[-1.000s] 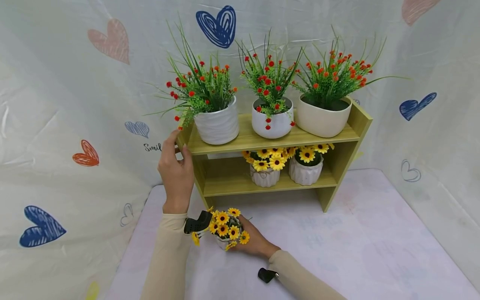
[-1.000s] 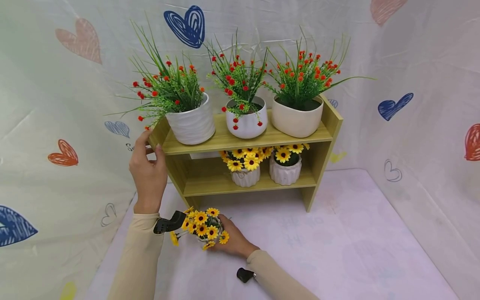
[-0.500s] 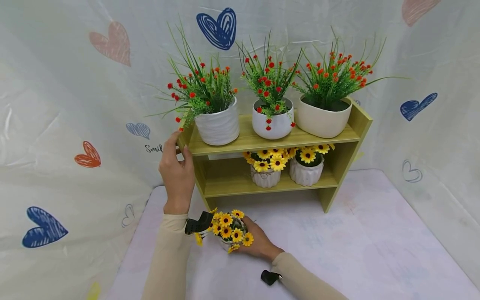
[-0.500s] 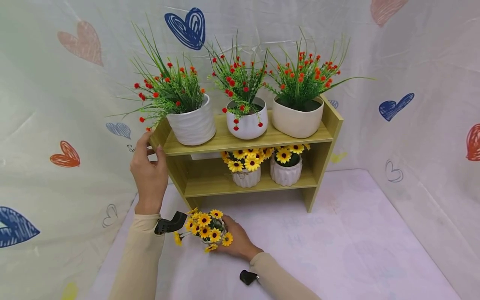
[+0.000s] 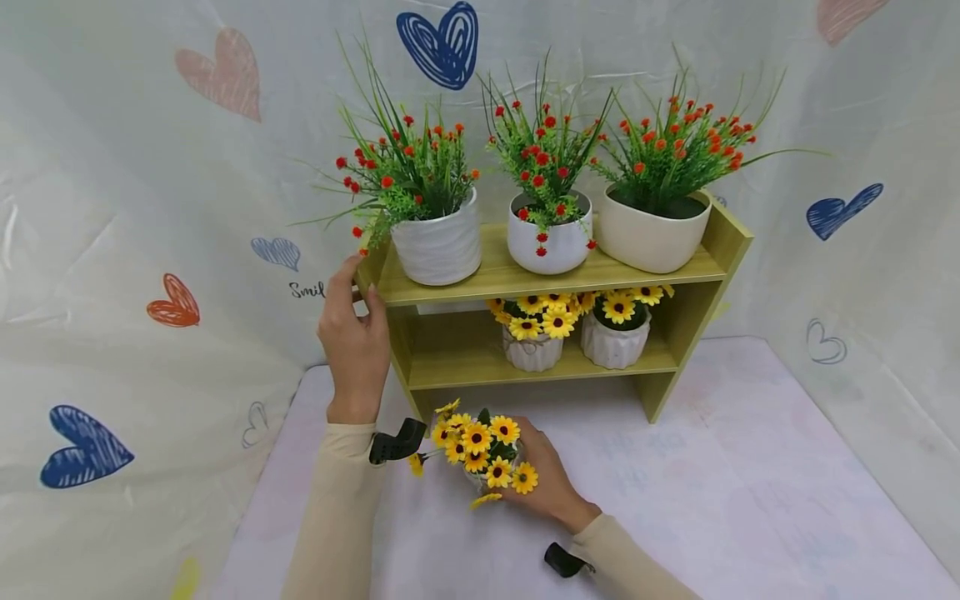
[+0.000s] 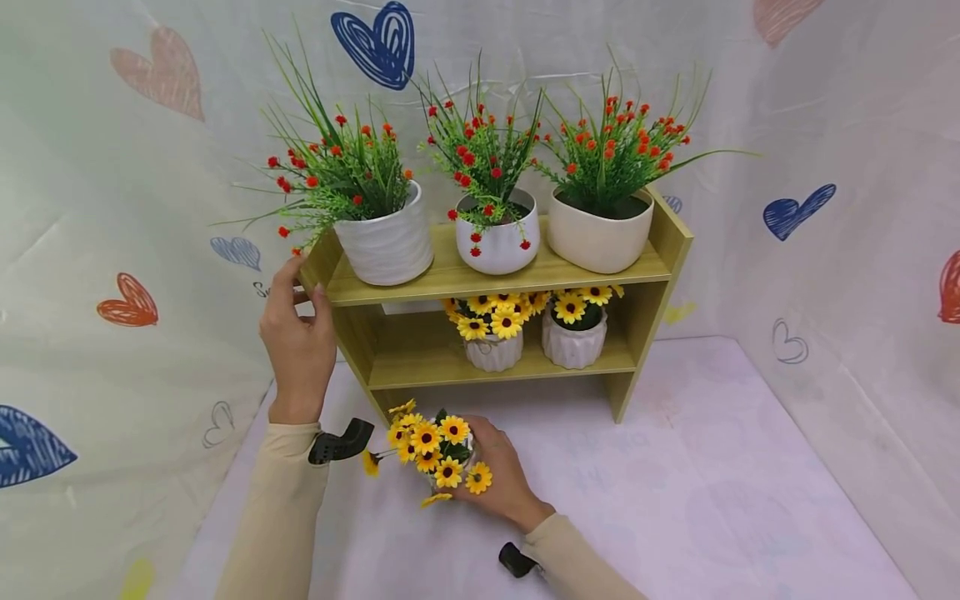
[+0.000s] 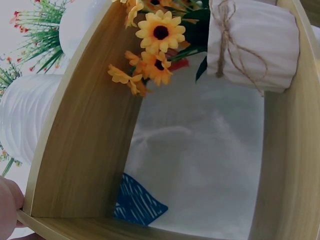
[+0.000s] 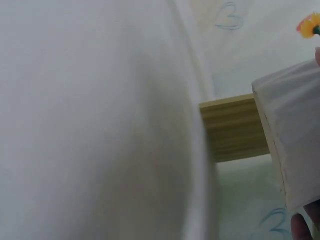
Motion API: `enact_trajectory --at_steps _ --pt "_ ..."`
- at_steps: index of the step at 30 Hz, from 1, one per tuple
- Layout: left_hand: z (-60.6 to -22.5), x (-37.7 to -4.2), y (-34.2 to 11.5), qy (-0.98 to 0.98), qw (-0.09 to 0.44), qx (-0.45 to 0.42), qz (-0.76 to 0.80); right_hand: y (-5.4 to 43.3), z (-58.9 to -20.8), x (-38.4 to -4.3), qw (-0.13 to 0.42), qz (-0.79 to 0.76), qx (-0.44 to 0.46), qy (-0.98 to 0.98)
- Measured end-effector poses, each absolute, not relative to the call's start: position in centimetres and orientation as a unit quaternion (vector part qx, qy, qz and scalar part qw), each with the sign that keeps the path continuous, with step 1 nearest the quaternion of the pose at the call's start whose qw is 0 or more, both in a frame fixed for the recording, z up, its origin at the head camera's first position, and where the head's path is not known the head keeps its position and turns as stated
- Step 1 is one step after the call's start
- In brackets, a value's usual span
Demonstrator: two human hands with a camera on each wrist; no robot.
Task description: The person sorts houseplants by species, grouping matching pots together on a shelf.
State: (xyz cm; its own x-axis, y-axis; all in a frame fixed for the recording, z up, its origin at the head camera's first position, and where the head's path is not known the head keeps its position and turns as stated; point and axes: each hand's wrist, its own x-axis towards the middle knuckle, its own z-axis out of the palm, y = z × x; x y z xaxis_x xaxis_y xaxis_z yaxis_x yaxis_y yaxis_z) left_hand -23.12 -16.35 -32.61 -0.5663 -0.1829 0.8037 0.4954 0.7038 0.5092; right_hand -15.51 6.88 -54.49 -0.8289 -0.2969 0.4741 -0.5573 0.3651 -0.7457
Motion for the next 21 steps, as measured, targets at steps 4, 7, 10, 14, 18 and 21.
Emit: enact_trajectory --at_steps 4,7,10,14,18,21 --pt "-32.5 -23.1 -16.3 -0.803 0.453 -0.098 -0.374 7.2 -52.4 -15.4 0.166 0.497 0.258 -0.811" --pt "-32.5 -23.1 -16.3 -0.803 0.451 -0.098 -0.376 7.2 -50.9 -15.2 0.190 0.497 0.248 -0.810" --pt "-32.5 -23.1 -16.3 -0.804 0.450 -0.096 -0.377 7.2 -49.6 -15.2 0.212 0.500 0.244 -0.804" --pt "-32.5 -23.0 -16.3 -0.806 0.448 -0.094 -0.376 6.9 -48.1 -15.6 0.241 0.503 0.242 -0.794" --pt "-32.4 -23.0 -16.3 -0.806 0.446 -0.095 -0.376 6.1 -47.1 -16.3 0.273 0.495 0.230 -0.792" --pt "-32.4 -22.9 -16.2 -0.804 0.447 -0.094 -0.380 5.2 -46.4 -16.8 0.292 0.482 0.222 -0.796"
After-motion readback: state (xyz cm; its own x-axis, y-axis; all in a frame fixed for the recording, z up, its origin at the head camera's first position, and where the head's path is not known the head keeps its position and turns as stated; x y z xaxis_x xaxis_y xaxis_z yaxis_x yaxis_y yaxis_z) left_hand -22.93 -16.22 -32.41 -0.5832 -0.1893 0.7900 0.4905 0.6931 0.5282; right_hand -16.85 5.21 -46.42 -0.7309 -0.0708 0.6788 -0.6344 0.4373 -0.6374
